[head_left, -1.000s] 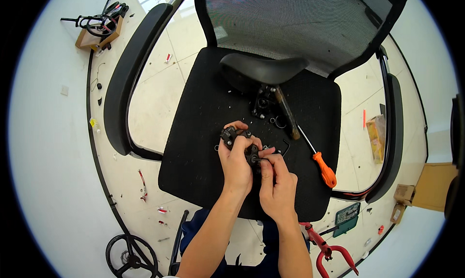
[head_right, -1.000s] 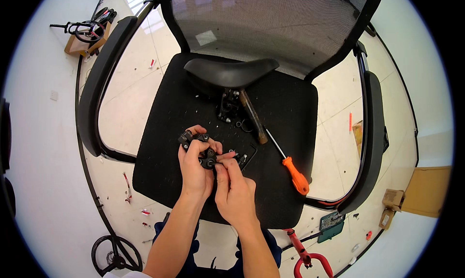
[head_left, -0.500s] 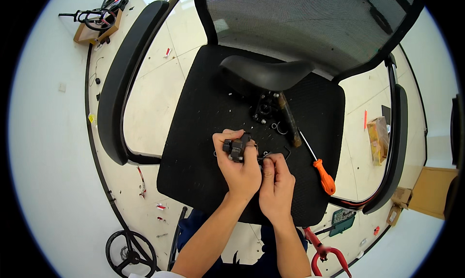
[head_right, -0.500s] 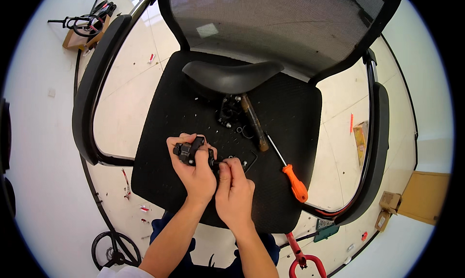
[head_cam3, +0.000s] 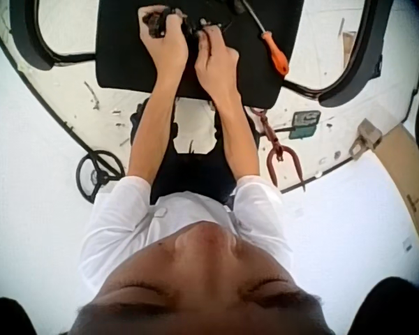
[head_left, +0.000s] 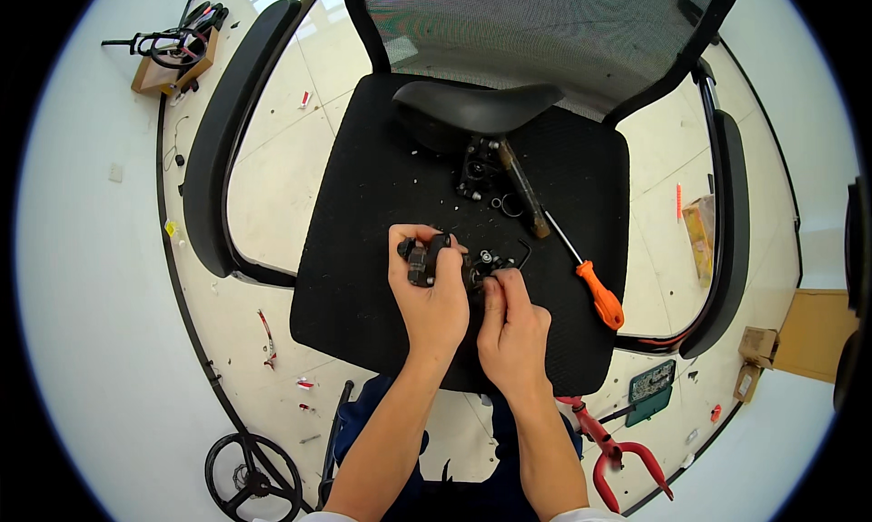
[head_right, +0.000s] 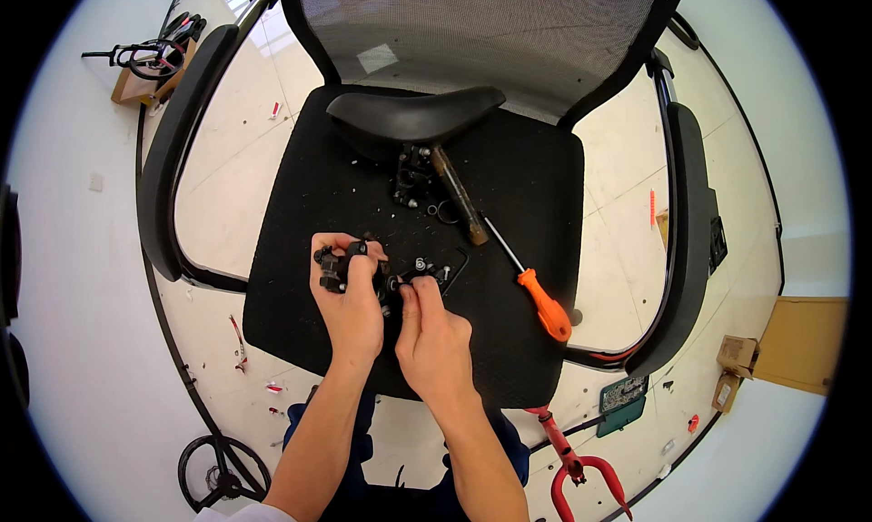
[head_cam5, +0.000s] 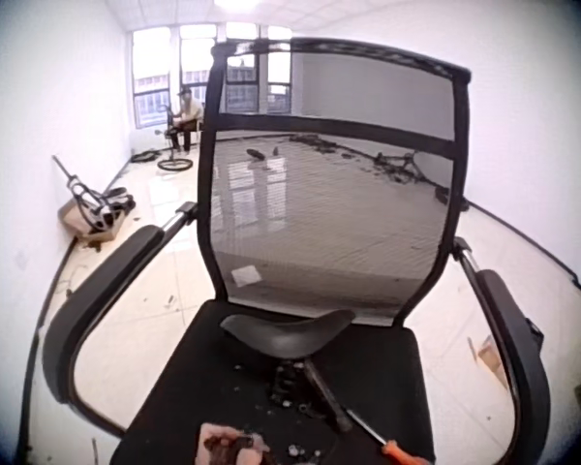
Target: The person sits on a chair and assembles small mechanical components using a screwdriver and Allen key. They repeatedly insert, tighten, and remove screws and small parts on the chair seat.
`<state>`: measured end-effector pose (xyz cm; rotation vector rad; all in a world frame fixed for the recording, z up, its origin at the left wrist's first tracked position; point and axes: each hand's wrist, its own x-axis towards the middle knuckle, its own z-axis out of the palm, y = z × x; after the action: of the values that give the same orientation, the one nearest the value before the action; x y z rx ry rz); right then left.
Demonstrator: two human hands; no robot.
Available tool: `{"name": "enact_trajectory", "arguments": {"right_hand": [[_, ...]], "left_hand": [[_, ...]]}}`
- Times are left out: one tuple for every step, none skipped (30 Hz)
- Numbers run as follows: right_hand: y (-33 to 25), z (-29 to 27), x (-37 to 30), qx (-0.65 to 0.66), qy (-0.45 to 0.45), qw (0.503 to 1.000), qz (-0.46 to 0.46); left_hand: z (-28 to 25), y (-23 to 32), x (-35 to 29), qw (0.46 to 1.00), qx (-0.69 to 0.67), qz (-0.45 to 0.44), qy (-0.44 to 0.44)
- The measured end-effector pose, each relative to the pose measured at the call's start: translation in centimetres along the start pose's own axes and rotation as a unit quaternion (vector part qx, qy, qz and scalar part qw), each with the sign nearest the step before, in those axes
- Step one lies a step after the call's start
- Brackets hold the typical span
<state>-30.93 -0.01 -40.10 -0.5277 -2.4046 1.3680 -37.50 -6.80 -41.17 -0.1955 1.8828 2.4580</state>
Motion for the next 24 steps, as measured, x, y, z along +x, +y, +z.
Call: {"name": "enact_trajectory", "arguments": {"right_hand": [[0.3, -0.1, -0.1, 0.0, -0.001, 1.0, -0.002], [0.5, -0.2, -0.1, 0.0, -0.003, 1.0, -0.004], [0.5, -0.4, 0.0, 0.002, -0.015, 1.0, 0.0], [0.5, -0.6, 0.2, 0.003, -0.027, 1.0, 0.005], [0.4, -0.6, 0.3, 0.006, -0.038, 0.999, 0.01], [0.4, -0.4, 0.4, 0.012, -0.035, 0.999, 0.009], [0.3, -0.1, 0.5, 0.018, -0.032, 0.999, 0.008], [0.3, 0.2, 0.5, 0.023, -0.027, 0.999, 0.007], [0.4, 0.5, 0.6, 0.024, -0.022, 0.999, 0.009], [0.4, 0.7, 0.7, 0.025, -0.017, 0.999, 0.01], [0.4, 0.9, 0.7, 0.026, -0.013, 0.999, 0.012], [0.4, 1.0, 0.9, 0.025, -0.011, 1.0, 0.009], [0.5, 1.1, 0.9, 0.023, -0.009, 1.0, 0.006], [0.4, 1.3, 1.0, 0.022, -0.007, 1.0, 0.002], [0.3, 1.3, 1.0, 0.022, -0.006, 1.0, -0.002], [0.3, 1.4, 1.0, 0.023, -0.003, 1.0, -0.006], [0.2, 1.5, 1.0, 0.026, 0.001, 1.0, -0.012], [0.2, 1.5, 0.9, 0.028, 0.004, 0.999, -0.017], [0.1, 1.4, 1.0, 0.027, -0.005, 0.999, -0.016], [0.0, 1.2, 1.1, 0.026, -0.013, 0.999, -0.017], [-0.1, 1.1, 1.2, 0.024, -0.022, 0.999, -0.017], [-0.2, 1.2, 1.1, 0.026, -0.021, 0.999, -0.018], [-0.2, 1.1, 1.0, 0.027, -0.021, 0.999, -0.019], [-0.3, 1.1, 0.9, 0.028, -0.02, 0.999, -0.02]], "left_hand": [[0.0, -0.1, 0.0, 0.999, 0.038, 0.021, -0.003], [0.0, -0.1, 0.1, 0.996, 0.076, 0.042, -0.006], [0.0, 0.0, 0.2, 0.997, 0.058, 0.053, -0.014], [0.1, -0.1, 0.3, 0.997, 0.04, 0.064, -0.021], [0.2, 0.0, 0.4, 0.996, 0.023, 0.075, -0.029], [0.4, -0.3, 0.9, 0.995, 0.031, 0.094, -0.008], [0.7, -0.3, 1.3, 0.995, 0.016, 0.092, 0.024], [0.7, -0.6, 1.5, 0.995, 0.024, 0.092, 0.035], [0.7, -0.8, 1.7, 0.994, 0.032, 0.093, 0.046], [0.6, -0.9, 2.1, 0.996, 0.014, 0.07, 0.044], [0.4, -0.9, 2.4, 0.998, -0.003, 0.048, 0.044], [0.3, -0.9, 2.6, 0.998, -0.021, 0.026, 0.045], [0.4, -1.0, 2.8, 0.998, -0.036, 0.011, 0.048], [0.4, -1.0, 3.0, 0.997, -0.051, -0.002, 0.052], [0.4, -0.9, 3.2, 0.996, -0.066, -0.015, 0.056], [0.5, -0.8, 3.2, 0.996, -0.07, -0.019, 0.061], [0.7, -0.4, 3.1, 0.995, -0.074, -0.023, 0.065], [0.8, -0.2, 3.1, 0.994, -0.077, -0.026, 0.069], [0.6, -0.3, 3.2, 0.995, -0.075, -0.026, 0.062], [0.3, -0.4, 3.2, 0.995, -0.074, -0.025, 0.055], [0.2, -0.3, 3.3, 0.996, -0.073, -0.024, 0.047], [0.1, -0.2, 3.3, 0.996, -0.074, -0.028, 0.047], [0.2, 0.0, 3.3, 0.995, -0.076, -0.033, 0.047], [0.2, 0.2, 3.3, 0.995, -0.078, -0.038, 0.046]]}}
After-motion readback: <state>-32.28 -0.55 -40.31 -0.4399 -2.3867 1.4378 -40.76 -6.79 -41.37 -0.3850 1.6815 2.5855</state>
